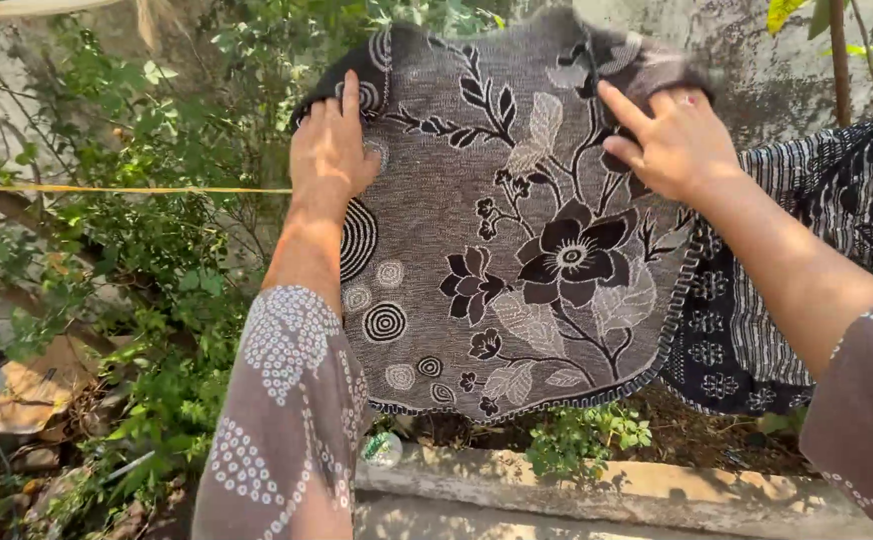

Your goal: Hang wet laundry on an outdoor clothesline.

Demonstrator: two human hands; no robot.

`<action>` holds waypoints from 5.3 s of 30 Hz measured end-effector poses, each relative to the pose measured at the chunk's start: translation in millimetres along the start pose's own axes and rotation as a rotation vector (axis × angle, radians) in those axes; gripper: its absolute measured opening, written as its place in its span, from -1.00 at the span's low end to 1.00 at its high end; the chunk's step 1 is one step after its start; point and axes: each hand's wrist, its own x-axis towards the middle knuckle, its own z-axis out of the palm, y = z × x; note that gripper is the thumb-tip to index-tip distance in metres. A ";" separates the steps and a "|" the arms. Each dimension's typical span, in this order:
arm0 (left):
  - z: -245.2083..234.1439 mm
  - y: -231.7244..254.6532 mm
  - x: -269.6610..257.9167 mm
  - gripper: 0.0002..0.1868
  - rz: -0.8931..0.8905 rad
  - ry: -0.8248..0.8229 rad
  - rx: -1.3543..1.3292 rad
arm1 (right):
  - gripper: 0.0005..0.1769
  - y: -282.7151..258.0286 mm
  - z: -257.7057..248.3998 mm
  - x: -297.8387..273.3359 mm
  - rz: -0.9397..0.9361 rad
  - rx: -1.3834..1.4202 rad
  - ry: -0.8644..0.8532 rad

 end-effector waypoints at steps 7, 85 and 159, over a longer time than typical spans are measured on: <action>50.0 15.2 -22.0 -0.11 0.148 -0.205 0.016 | -0.22 -1.0 53.5 -45.1 0.104 0.407 -0.565; 99.1 -127.3 -186.9 -0.57 0.011 0.010 -0.134 | -0.11 62.0 53.0 -137.7 0.201 0.306 -0.475; 157.8 459.2 -939.8 -0.39 -0.041 -1.767 -0.829 | -0.35 -418.3 69.8 -939.8 0.804 0.586 -1.741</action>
